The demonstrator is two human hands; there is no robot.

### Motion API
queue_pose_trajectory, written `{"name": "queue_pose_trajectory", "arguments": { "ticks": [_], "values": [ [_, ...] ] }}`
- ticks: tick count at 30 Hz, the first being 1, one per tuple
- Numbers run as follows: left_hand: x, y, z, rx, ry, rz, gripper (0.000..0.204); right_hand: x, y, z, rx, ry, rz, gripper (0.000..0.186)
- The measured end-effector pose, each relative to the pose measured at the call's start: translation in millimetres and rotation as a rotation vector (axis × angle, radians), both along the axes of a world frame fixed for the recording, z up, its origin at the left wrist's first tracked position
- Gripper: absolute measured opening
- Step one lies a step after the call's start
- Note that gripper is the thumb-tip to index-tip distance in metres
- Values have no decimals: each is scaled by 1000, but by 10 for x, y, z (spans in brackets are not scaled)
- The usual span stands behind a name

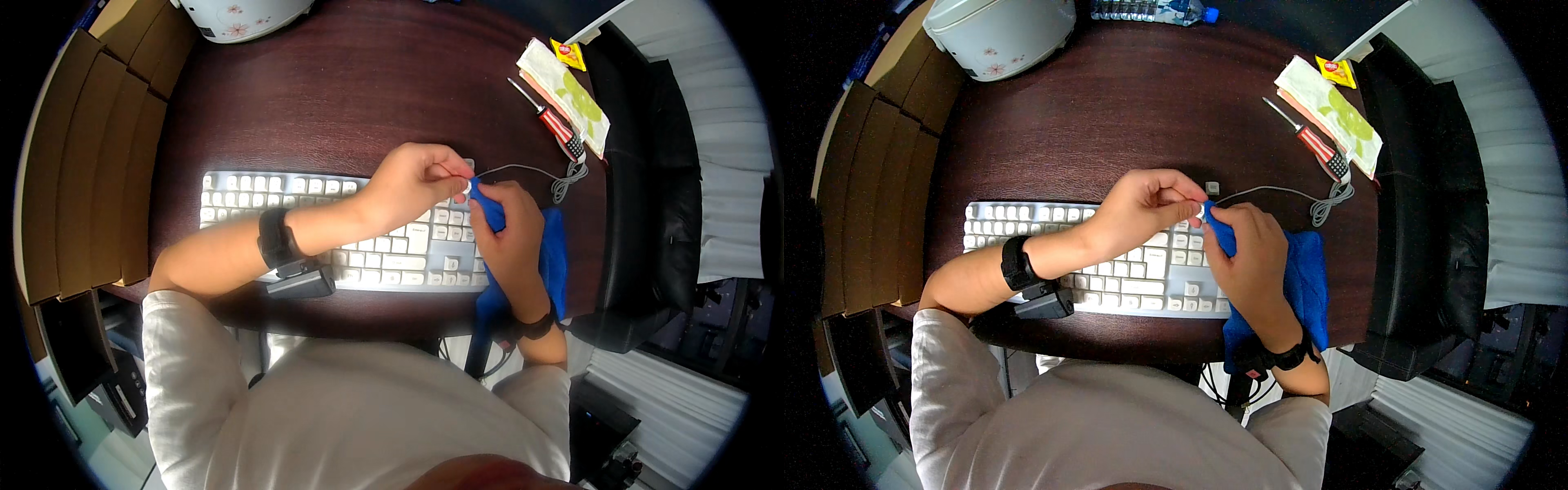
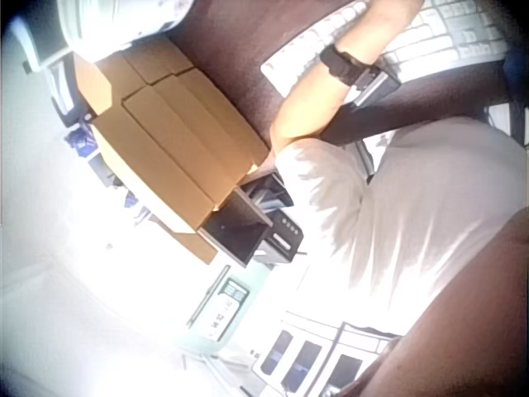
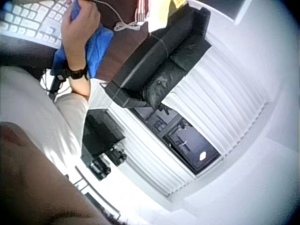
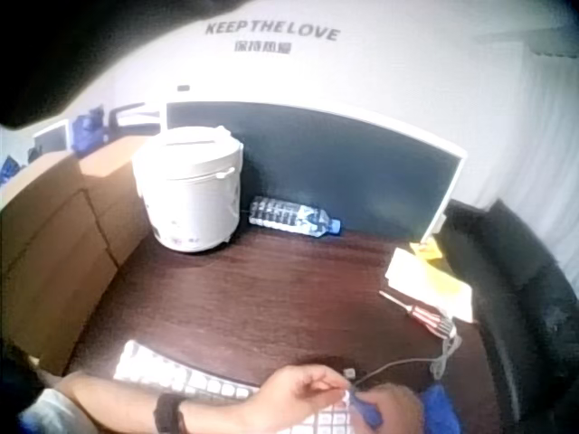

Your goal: The person cleans a white computer keyboard by wiping the keys with a blue cloth and using a screwdriver to remove individual keycaps. The removed keycaps are placed on the table.

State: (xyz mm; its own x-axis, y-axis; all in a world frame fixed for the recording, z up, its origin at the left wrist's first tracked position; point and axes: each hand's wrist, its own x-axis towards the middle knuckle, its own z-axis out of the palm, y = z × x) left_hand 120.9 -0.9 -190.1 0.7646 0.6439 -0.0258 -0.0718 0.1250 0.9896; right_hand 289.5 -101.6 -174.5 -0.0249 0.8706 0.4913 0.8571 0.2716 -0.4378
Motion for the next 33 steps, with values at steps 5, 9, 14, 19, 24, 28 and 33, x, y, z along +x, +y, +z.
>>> {"name": "queue_pose_trajectory", "arguments": {
  "ticks": [5,9,14,19,24,28,33],
  "values": [
    [-4,-9,-29,-17,-37,34,17,-7,-12,9,-10,-43,44,23],
    [15,16,-64,-2,-29,55,18,-6,-12,24,-15,-74,122,22],
    [2,15,-30,21,-11,31,17,7,-44,54,-35,86,-29,17],
    [-15,28,-13,1,6,25,19,4,-67,78,-27,203,-145,16],
    [7,12,-50,43,-3,3,23,-8,-17,25,-48,41,-11,20],
    [-9,28,-27,46,0,1,21,11,-1,40,-57,-108,133,20],
    [-21,13,33,41,27,21,19,0,-23,65,-91,-24,69,18]
  ]
}}
